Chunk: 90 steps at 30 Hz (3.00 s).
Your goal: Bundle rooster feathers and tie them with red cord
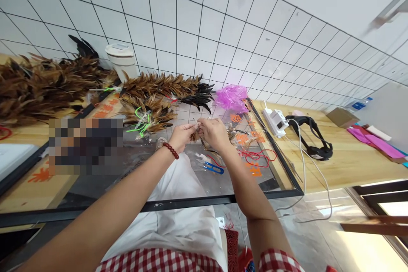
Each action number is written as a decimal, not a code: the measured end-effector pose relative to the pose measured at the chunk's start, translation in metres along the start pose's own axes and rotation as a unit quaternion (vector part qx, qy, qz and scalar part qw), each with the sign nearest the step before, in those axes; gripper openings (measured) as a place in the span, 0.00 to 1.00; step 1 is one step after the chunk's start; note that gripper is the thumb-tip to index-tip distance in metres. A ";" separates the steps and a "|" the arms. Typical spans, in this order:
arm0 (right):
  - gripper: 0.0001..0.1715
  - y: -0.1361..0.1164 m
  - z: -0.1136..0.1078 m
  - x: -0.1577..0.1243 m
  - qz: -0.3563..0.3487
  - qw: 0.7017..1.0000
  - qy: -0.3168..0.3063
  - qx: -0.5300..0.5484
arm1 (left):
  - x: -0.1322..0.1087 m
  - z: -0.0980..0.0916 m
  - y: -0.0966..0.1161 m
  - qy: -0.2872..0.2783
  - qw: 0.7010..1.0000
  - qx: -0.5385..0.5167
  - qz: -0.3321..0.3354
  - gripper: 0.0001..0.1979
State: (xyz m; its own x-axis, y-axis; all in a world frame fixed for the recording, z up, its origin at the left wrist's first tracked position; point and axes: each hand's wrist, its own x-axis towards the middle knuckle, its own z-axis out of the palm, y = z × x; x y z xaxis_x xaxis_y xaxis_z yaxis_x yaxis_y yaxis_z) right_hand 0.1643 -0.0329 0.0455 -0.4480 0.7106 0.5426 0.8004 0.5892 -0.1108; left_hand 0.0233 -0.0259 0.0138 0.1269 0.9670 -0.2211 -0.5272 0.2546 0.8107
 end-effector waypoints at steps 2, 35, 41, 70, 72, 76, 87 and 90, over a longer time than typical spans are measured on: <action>0.15 0.001 0.002 -0.003 -0.008 1.000 -0.007 -0.016 | 0.000 0.001 -0.002 -0.003 1.000 0.030 0.001 0.09; 0.15 0.042 0.015 -0.019 0.226 0.954 -0.111 0.164 | 0.004 -0.004 -0.001 0.032 0.996 -0.044 0.064 0.08; 0.14 0.041 0.020 -0.016 0.272 0.938 -0.042 0.211 | 0.001 -0.003 0.002 0.044 0.995 -0.069 0.059 0.07; 0.21 -0.005 0.016 -0.009 0.292 0.782 0.004 0.551 | -0.003 -0.005 -0.002 -0.141 0.989 -0.041 0.020 0.09; 0.21 -0.003 0.015 -0.010 0.281 0.798 0.007 0.533 | -0.003 -0.005 -0.001 -0.117 0.992 -0.051 0.011 0.09; 0.18 0.000 0.015 -0.012 0.237 0.851 0.021 0.468 | -0.003 -0.004 0.001 -0.081 0.995 -0.056 -0.002 0.11; 0.10 0.018 0.012 -0.012 0.174 0.956 0.068 0.227 | -0.001 -0.004 -0.005 -0.086 0.996 0.002 0.007 0.12; 0.11 0.031 0.012 -0.015 0.221 0.966 0.040 0.125 | -0.001 -0.005 -0.004 -0.071 0.997 -0.025 0.015 0.10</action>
State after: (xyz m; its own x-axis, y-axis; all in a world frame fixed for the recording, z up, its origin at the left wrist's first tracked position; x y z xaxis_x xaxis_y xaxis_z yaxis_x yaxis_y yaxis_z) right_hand 0.1909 -0.0208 0.0234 -0.0438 0.8882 0.4574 0.7807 0.3161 -0.5391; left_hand 0.0213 -0.0276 0.0079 0.2263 0.9671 -0.1164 -0.5733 0.2289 0.7867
